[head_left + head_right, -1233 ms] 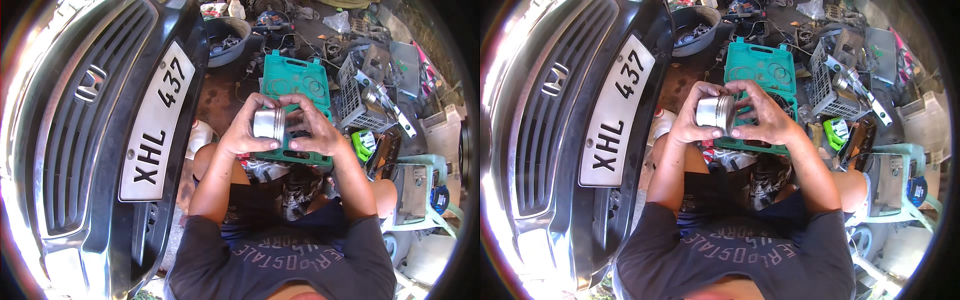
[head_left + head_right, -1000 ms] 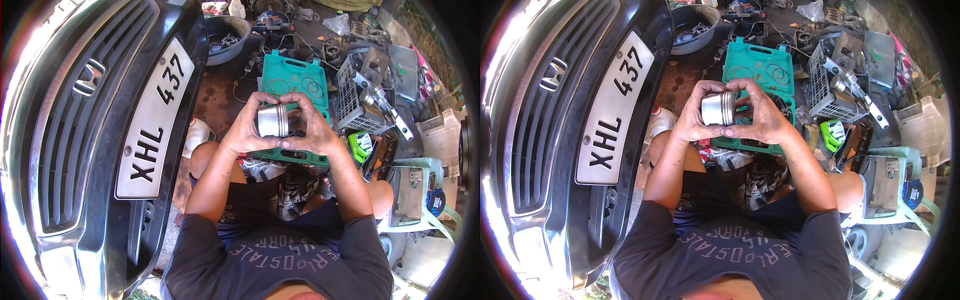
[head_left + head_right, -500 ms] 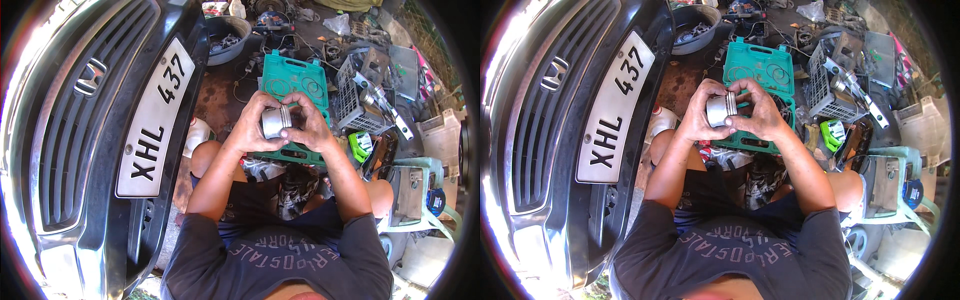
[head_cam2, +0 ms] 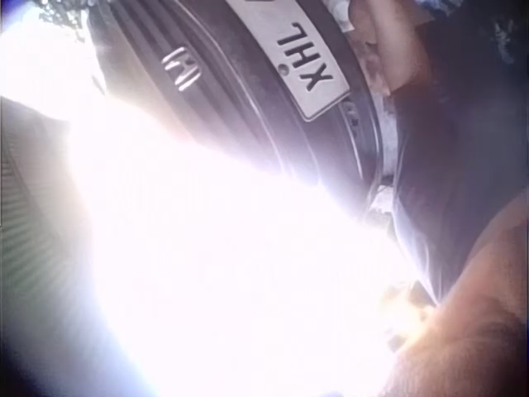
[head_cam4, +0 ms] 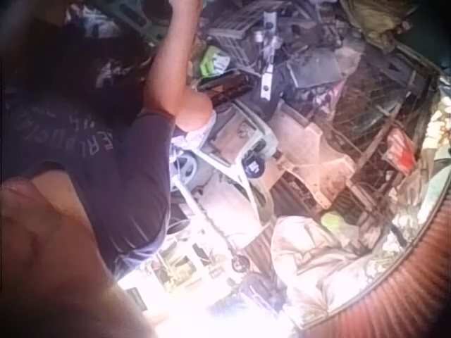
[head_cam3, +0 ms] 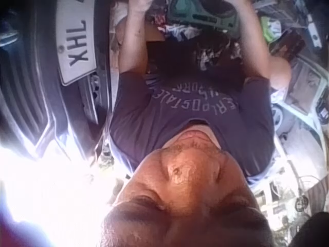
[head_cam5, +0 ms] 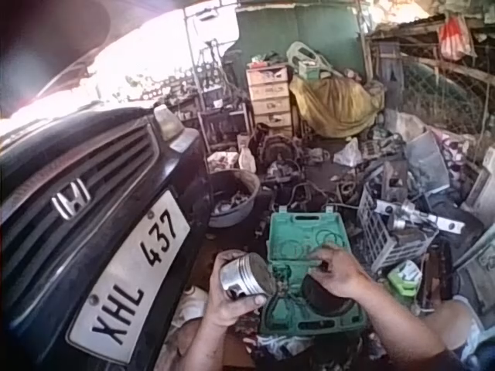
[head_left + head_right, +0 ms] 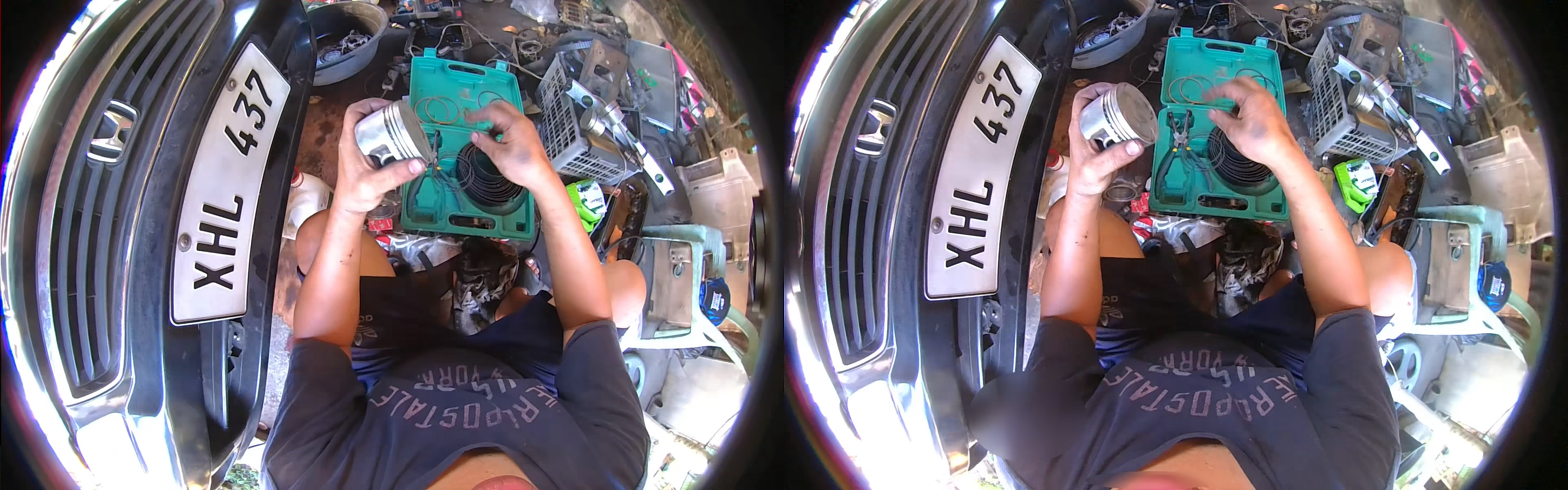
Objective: The recorder is inspecting and cleaning a car engine piston, manipulating the rings and checking the connecting rod.
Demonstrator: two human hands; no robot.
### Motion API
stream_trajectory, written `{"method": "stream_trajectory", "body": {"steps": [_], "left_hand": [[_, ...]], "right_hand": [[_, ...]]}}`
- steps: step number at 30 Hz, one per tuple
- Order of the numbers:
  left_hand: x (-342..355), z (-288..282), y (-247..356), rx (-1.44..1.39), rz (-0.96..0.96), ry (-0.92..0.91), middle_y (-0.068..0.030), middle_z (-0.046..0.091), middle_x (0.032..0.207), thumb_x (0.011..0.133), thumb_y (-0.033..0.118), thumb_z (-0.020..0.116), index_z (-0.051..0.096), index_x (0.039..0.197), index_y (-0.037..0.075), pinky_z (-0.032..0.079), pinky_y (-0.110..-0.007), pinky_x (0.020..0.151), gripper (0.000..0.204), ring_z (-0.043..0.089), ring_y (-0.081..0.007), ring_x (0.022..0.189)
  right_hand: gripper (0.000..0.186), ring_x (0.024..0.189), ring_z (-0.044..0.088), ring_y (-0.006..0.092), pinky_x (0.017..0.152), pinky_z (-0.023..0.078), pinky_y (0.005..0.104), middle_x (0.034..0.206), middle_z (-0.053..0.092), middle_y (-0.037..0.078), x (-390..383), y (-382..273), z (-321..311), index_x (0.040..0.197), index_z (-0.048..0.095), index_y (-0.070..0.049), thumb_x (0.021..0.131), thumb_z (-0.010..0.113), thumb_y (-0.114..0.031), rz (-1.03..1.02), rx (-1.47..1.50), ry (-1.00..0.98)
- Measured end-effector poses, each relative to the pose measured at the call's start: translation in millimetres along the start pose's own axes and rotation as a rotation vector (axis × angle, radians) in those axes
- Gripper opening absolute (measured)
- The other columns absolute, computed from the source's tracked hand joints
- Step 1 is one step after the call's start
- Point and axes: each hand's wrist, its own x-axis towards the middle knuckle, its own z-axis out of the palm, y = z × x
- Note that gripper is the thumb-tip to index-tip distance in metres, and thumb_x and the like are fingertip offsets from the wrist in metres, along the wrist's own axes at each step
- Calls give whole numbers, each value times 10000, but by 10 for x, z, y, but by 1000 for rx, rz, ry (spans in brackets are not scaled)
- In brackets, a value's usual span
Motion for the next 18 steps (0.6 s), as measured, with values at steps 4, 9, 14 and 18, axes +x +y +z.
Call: {"method": "stream_trajectory", "body": {"steps": [4, 9, 14, 18], "left_hand": [[1, -151, -163, 118, -74, 83, -101, 572, 968, 604, 120, 827, 386, 1129, -25, 472, -298, 801, 701, 570, -149, 877], [19, -184, -336, 225, -85, 180, -102, 575, 964, 609, 166, 850, 391, 1119, -18, 472, -306, 802, 710, 569, -152, 885], [21, -224, -370, 247, -139, 193, -104, 564, 984, 611, 207, 852, 382, 1138, -12, 464, -304, 816, 740, 561, -159, 905], [2, -225, -332, 195, -146, 199, -101, 549, 1004, 620, 197, 849, 371, 1147, -6, 460, -303, 821, 740, 548, -155, 919]], "right_hand": [[157, 879, 597, 281, 759, 492, 357, 925, 607, 101, -156, 267, 151, 869, 676, -70, 723, 686, -125, 73, -650, -325], [130, 869, 593, 293, 752, 487, 371, 884, 599, 106, -244, 361, 354, 815, 685, -72, 692, 689, -113, -8, -744, -526], [115, 826, 583, 308, 684, 498, 388, 829, 608, 97, -254, 545, 380, 737, 672, -114, 645, 611, -81, -84, -759, -505], [73, 784, 577, 306, 671, 478, 384, 794, 599, 90, -257, 528, 398, 736, 623, -75, 664, 632, -68, -89, -731, -487]]}}
